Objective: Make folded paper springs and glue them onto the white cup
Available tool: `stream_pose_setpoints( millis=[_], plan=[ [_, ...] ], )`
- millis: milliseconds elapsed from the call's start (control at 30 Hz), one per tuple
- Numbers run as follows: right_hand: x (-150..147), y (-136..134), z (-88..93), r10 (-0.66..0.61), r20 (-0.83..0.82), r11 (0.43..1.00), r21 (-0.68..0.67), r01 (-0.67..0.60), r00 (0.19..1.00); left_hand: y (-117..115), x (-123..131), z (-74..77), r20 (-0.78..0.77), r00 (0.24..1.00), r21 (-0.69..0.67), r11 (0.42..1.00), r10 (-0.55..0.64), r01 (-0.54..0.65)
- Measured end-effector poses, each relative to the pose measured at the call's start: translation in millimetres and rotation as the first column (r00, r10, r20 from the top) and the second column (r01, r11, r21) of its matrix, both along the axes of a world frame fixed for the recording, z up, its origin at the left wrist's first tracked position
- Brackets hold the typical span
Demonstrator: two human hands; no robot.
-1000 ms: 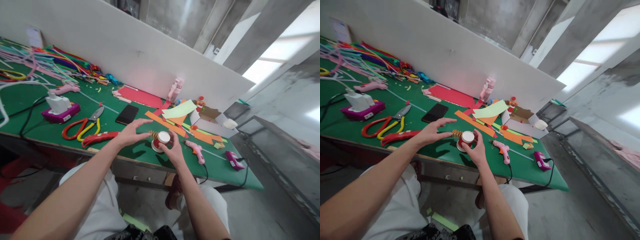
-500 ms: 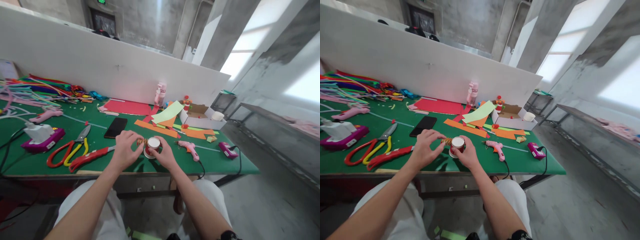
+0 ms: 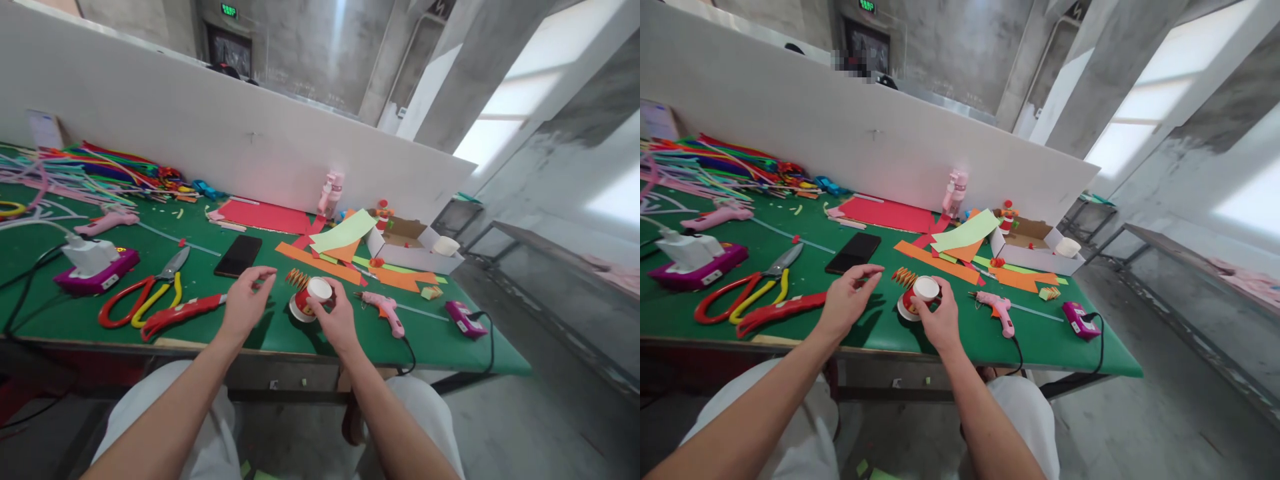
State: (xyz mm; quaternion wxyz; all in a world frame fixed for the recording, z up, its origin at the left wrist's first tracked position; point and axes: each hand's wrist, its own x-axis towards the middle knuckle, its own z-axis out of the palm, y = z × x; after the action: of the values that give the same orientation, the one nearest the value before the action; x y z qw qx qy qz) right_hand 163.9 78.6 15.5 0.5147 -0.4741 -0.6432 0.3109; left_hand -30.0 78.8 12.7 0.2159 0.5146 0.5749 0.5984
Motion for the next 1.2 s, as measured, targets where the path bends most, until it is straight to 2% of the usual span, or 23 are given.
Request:
stream_pose_setpoints(
  millis=[167, 333, 667, 867, 1200],
  plan=[
    [-7.0, -4.2, 0.5, 0.011, 0.019, 1.000, -0.025, -0.011, 1.000, -3.4, 14.1, -0.7, 0.077, 0.987, -0.005, 0.990, -0.140, 0.141],
    [-11.4, -4.5, -3.9, 0.032, -0.021, 0.999, -0.040, -0.033, 0.999, -5.8, 17.0, -3.2, 0.023, 0.979, 0.019, 0.979, -0.202, 0.201],
    [-12.6, -7.6, 0.2, -0.012, 0.100, 1.000, -0.017, 0.013, 0.995, -13.4, 23.4, -2.7, -0.105, 0.967, 0.120, 0.962, -0.232, 0.244],
    [-12.3, -8.4, 2.7, -0.039, 0.183, 0.999, 0.015, 0.036, 0.982, -12.6, 23.7, -6.4, -0.113, 0.963, 0.120, 0.958, -0.246, 0.259],
    [-10.1, -8.9, 4.3, -0.022, 0.184, 0.999, 0.043, 0.014, 0.983, -13.5, 23.1, -2.6, -0.084, 0.958, 0.068, 0.957, -0.275, 0.281]
  ],
)
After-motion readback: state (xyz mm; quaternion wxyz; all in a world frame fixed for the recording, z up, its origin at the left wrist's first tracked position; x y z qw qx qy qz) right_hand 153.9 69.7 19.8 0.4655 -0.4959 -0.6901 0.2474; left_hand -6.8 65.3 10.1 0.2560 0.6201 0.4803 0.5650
